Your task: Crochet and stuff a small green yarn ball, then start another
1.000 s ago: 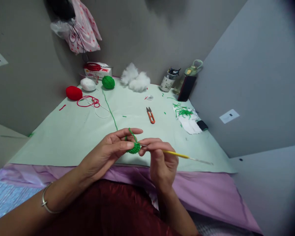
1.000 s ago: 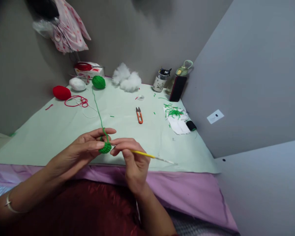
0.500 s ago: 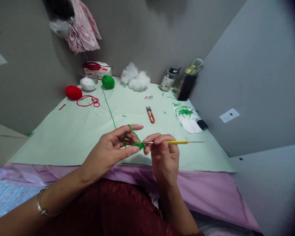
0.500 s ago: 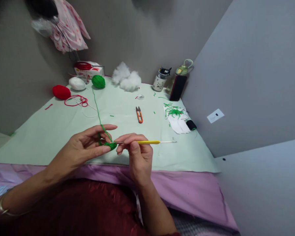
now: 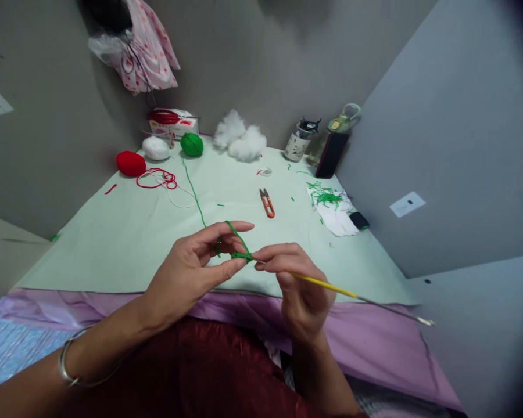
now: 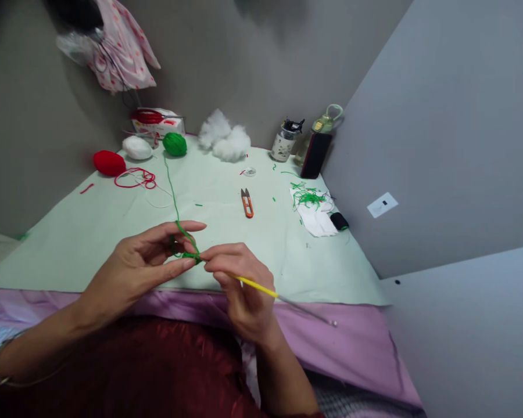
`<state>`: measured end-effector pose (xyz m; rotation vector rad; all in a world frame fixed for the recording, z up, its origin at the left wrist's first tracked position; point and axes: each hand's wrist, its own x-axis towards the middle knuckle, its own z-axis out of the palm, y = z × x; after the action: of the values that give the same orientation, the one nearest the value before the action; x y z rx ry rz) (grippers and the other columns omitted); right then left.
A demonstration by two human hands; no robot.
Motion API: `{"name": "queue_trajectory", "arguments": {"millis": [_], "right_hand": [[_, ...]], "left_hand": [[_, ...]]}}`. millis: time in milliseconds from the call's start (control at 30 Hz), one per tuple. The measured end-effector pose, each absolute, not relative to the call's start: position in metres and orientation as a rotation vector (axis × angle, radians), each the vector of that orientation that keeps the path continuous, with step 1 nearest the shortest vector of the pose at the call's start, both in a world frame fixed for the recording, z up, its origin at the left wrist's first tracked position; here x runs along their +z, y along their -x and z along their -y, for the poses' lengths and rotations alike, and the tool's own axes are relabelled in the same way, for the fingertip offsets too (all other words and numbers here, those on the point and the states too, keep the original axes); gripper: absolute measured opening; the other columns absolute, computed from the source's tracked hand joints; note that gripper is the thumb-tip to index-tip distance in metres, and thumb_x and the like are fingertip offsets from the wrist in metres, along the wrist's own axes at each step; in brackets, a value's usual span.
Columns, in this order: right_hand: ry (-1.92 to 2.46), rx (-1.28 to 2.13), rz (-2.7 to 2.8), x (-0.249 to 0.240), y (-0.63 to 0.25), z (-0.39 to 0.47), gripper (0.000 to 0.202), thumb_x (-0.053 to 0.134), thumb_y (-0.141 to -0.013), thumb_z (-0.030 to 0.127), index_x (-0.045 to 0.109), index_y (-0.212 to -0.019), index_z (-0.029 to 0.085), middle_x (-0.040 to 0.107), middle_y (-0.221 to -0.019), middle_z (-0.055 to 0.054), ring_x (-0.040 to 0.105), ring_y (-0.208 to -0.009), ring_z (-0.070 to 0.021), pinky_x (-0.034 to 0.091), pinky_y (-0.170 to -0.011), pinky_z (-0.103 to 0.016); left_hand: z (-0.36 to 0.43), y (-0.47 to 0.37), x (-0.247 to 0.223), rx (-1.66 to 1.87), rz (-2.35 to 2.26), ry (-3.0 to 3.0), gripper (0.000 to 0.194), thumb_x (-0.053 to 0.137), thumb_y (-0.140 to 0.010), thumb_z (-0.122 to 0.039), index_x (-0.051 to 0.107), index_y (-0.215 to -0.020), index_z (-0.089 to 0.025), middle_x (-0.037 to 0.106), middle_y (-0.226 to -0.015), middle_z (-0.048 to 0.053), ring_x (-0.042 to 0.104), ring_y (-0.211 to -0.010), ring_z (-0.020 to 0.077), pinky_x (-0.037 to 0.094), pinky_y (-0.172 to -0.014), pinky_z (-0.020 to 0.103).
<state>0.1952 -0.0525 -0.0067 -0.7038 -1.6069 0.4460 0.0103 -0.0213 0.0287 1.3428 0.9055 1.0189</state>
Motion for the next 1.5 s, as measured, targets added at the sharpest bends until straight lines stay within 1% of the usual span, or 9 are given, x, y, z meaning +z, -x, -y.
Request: {"name": "queue_trajectory", "arguments": {"millis": [167,367,700,800,900,1033,1200,1367,1500], "right_hand": [[0.835,0.158,1.847,-0.001,-0.196,0.057,0.023,0.056,-0.098,0.009,0.070,-0.110,0.023,0.076,-0.108,-0.010,0.073,-0.093,-0.0188,0.062,-0.076,-0.033],[0.818,-0.203,1.971,-0.009,-0.184,0.051,0.023,0.059,-0.095,0.010,0.072,-0.105,0.027,0.079,-0.102,-0.008,0.075,-0.088,-0.0198,0.065,-0.074,-0.032],[0.827,0.206,1.893,-0.013,-0.191,0.050,0.023,0.056,-0.099,0.011,0.070,-0.110,0.025,0.078,-0.104,-0.007,0.075,-0.089,-0.0166,0.064,-0.074,-0.030],[0.869,-0.004,1.852,-0.021,-0.187,0.051,0.030,0.061,-0.097,0.014,0.068,-0.121,0.029,0.078,-0.106,-0.008,0.076,-0.091,-0.0208,0.066,-0.077,-0.035],[0.882,-0.208,1.874,-0.031,-0.183,0.053,0.046,0.064,-0.091,0.006,0.068,-0.128,0.034,0.077,-0.110,-0.006,0.075,-0.096,-0.0229,0.066,-0.082,-0.038],[0.858,-0.397,1.783,-0.040,-0.179,0.055,0.051,0.069,-0.088,0.003,0.068,-0.132,0.029,0.076,-0.104,-0.007,0.073,-0.093,-0.0218,0.066,-0.079,-0.034],[0.843,0.049,1.628,-0.033,-0.178,0.052,0.039,0.059,-0.097,0.011,0.070,-0.126,0.035,0.077,-0.108,-0.005,0.075,-0.092,-0.0210,0.064,-0.073,-0.036],[0.802,0.416,1.473,-0.022,-0.184,0.052,0.026,0.058,-0.099,0.013,0.076,-0.112,0.027,0.078,-0.095,-0.005,0.073,-0.087,-0.0208,0.061,-0.076,-0.039],[0.765,0.666,1.234,-0.019,-0.184,0.054,0.019,0.059,-0.099,0.018,0.078,-0.098,0.024,0.074,-0.084,-0.004,0.068,-0.072,-0.0179,0.057,-0.065,-0.035]], "left_hand": [[0.023,-0.009,0.026,1.094,-0.983,-1.498,0.030,0.077,-0.085,-0.020,0.077,-0.115,-0.024,0.071,-0.092,0.001,0.066,-0.092,0.0163,0.050,-0.094,0.030],[0.022,-0.011,0.023,1.145,-1.004,-1.604,0.024,0.074,-0.084,-0.016,0.079,-0.106,-0.023,0.070,-0.093,0.003,0.064,-0.089,0.0184,0.051,-0.088,0.031],[0.020,-0.012,0.021,1.049,-0.973,-1.407,0.028,0.075,-0.078,-0.015,0.077,-0.106,-0.019,0.064,-0.088,0.001,0.060,-0.086,0.0164,0.048,-0.087,0.030],[0.019,-0.014,0.019,1.023,-0.935,-1.265,0.036,0.077,-0.079,-0.017,0.075,-0.114,-0.020,0.062,-0.087,0.000,0.059,-0.085,0.0152,0.049,-0.085,0.029],[0.020,-0.015,0.018,0.980,-0.887,-1.121,0.045,0.080,-0.080,-0.022,0.071,-0.124,-0.021,0.062,-0.086,-0.002,0.059,-0.082,0.0137,0.049,-0.080,0.027],[0.022,-0.015,0.016,0.928,-0.812,-0.929,0.059,0.084,-0.080,-0.027,0.066,-0.136,-0.023,0.063,-0.085,-0.002,0.056,-0.075,0.0127,0.045,-0.074,0.025],[0.021,-0.014,0.015,0.788,-0.708,-0.752,0.069,0.086,-0.077,-0.027,0.063,-0.142,-0.021,0.059,-0.073,-0.004,0.046,-0.066,0.0106,0.039,-0.067,0.024],[0.016,-0.010,0.015,0.859,-0.748,-0.883,0.069,0.085,-0.077,-0.021,0.062,-0.142,-0.022,0.062,-0.078,-0.004,0.050,-0.070,0.0110,0.040,-0.072,0.025],[0.015,-0.007,0.018,0.878,-0.759,-1.007,0.061,0.087,-0.077,-0.024,0.069,-0.135,-0.023,0.060,-0.083,-0.002,0.051,-0.076,0.0124,0.040,-0.072,0.025]]}}
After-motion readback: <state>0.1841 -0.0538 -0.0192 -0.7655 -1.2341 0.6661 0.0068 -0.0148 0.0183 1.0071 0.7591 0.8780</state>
